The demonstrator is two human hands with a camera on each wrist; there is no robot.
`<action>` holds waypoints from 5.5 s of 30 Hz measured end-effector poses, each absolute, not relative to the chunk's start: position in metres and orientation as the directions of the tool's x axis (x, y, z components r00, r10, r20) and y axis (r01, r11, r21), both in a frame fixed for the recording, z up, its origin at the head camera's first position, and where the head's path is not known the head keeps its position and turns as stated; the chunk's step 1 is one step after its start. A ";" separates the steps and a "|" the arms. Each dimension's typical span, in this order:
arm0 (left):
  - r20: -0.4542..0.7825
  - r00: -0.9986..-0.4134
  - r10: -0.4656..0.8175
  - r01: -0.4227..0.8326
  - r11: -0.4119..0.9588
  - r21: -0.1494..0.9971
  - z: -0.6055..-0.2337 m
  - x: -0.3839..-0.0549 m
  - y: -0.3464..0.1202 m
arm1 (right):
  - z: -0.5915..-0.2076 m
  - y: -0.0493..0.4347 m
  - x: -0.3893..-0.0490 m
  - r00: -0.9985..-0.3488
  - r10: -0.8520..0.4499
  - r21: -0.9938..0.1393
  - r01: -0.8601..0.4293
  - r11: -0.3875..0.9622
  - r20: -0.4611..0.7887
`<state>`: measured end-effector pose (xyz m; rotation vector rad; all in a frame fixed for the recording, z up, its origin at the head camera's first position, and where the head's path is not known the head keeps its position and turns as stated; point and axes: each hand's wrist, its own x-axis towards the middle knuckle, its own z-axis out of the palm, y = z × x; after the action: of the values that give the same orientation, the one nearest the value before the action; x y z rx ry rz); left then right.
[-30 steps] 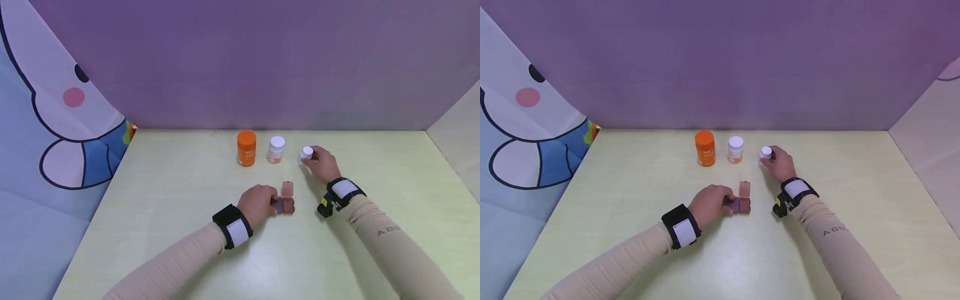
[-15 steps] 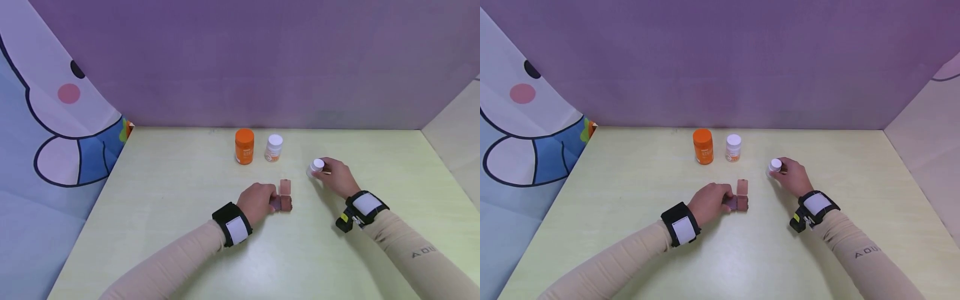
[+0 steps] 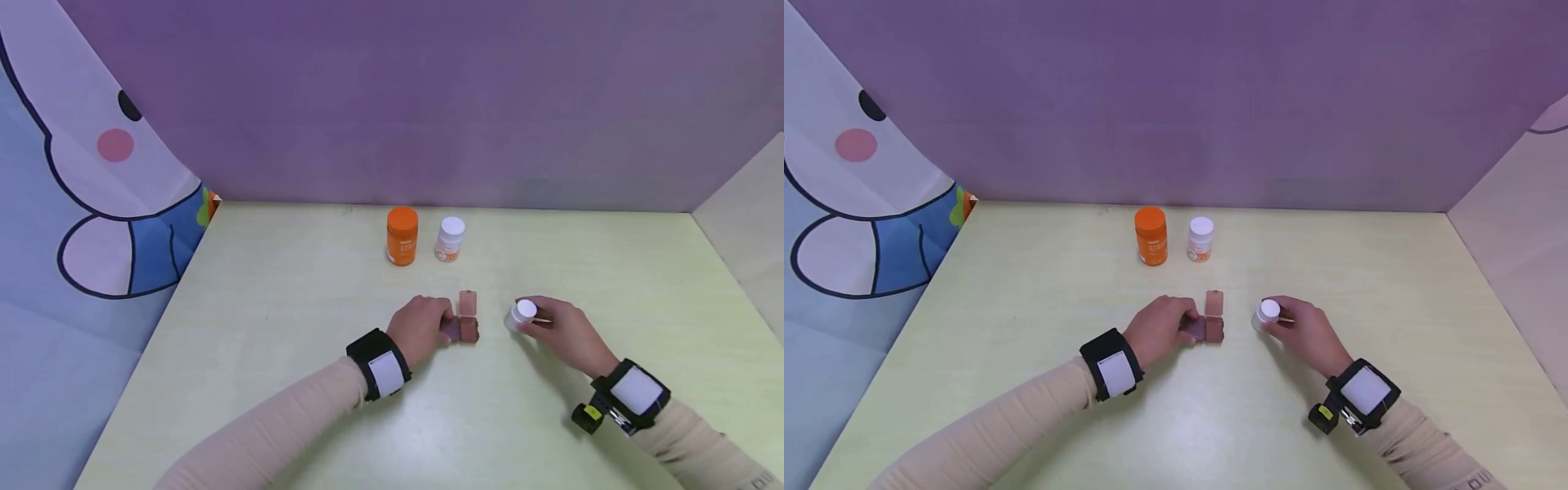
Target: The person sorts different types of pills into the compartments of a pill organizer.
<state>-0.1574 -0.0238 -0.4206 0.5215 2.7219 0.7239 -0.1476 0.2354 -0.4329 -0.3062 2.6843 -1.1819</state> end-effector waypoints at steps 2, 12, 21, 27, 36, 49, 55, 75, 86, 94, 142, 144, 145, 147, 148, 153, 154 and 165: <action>-0.175 -0.897 0.405 0.267 0.814 0.516 -0.421 -0.158 -0.023 | -0.433 0.234 -0.143 -0.958 -0.274 -0.752 -0.117 0.648 -0.088; -0.138 -0.906 0.401 0.272 0.799 0.537 -0.424 -0.156 -0.024 | -0.435 0.225 -0.123 -0.940 -0.334 -0.774 -0.157 0.613 -0.074; -0.148 -0.908 0.393 0.255 0.795 0.550 -0.426 -0.153 -0.022 | -0.439 0.217 -0.105 -0.924 -0.377 -0.816 -0.174 0.551 -0.057; -0.137 -0.903 0.407 0.278 0.796 0.537 -0.427 -0.153 -0.023 | -0.441 0.206 -0.092 -0.913 -0.406 -0.841 -0.186 0.508 -0.044; -0.032 -0.902 0.431 0.308 0.694 0.651 -0.401 -0.139 -0.031 | -0.444 0.193 -0.082 -0.924 -0.373 -0.870 -0.118 0.478 -0.080; -0.213 -0.850 0.482 -0.018 0.377 0.926 -0.421 -0.083 -0.041 | -0.443 0.181 -0.070 -0.942 -0.304 -0.934 0.026 0.356 -0.142; -0.183 -0.868 0.462 0.016 0.394 0.919 -0.435 -0.083 -0.030 | -0.441 0.178 -0.067 -0.941 -0.275 -0.938 0.102 0.330 -0.199; -0.108 -0.921 0.375 0.097 0.487 0.868 -0.440 -0.089 -0.024 | -0.443 0.147 -0.052 -0.978 -0.184 -0.970 0.055 0.238 -0.101; -0.125 -0.919 0.375 0.084 0.495 0.865 -0.440 -0.093 -0.024 | -0.448 0.124 -0.041 -0.993 -0.043 -0.977 0.101 0.190 -0.111; -0.162 -0.916 0.368 0.048 0.500 0.865 -0.440 -0.095 -0.024 | -0.445 0.120 -0.044 -0.973 0.018 -0.961 0.231 0.153 -0.230; -0.155 -0.915 0.374 0.046 0.477 0.878 -0.439 -0.097 -0.024 | -0.445 0.124 -0.048 -0.959 -0.012 -0.954 0.281 0.108 -0.284; -0.159 -0.914 0.373 0.042 0.477 0.878 -0.439 -0.097 -0.024 | -0.444 0.125 -0.048 -0.960 -0.025 -0.957 0.275 0.090 -0.278; -0.163 -0.913 0.374 0.039 0.477 0.878 -0.439 -0.097 -0.024 | -0.444 0.126 -0.048 -0.961 -0.030 -0.959 0.271 0.082 -0.274; -0.170 -0.912 0.375 0.033 0.478 0.877 -0.438 -0.098 -0.024 | -0.444 0.126 -0.048 -0.962 -0.038 -0.961 0.268 0.071 -0.271; -0.168 -0.911 0.376 0.035 0.479 0.877 -0.438 -0.097 -0.024 | -0.444 0.127 -0.048 -0.961 -0.034 -0.960 0.271 0.074 -0.274; -0.162 -0.910 0.381 0.045 0.479 0.877 -0.437 -0.097 -0.024 | -0.444 0.125 -0.048 -0.954 -0.005 -0.950 0.297 0.100 -0.299; -0.161 -0.910 0.382 0.046 0.478 0.877 -0.437 -0.097 -0.025 | -0.443 0.125 -0.048 -0.953 -0.001 -0.948 0.302 0.106 -0.303; -0.169 -0.910 0.379 0.032 0.471 0.882 -0.440 -0.097 -0.025 | -0.442 0.126 -0.048 -0.958 -0.037 -0.957 0.280 0.079 -0.284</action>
<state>-0.0973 -0.0250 -0.4398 0.3473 2.3811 1.4166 -0.0481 0.1255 -0.4422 0.2453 2.1211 -1.9703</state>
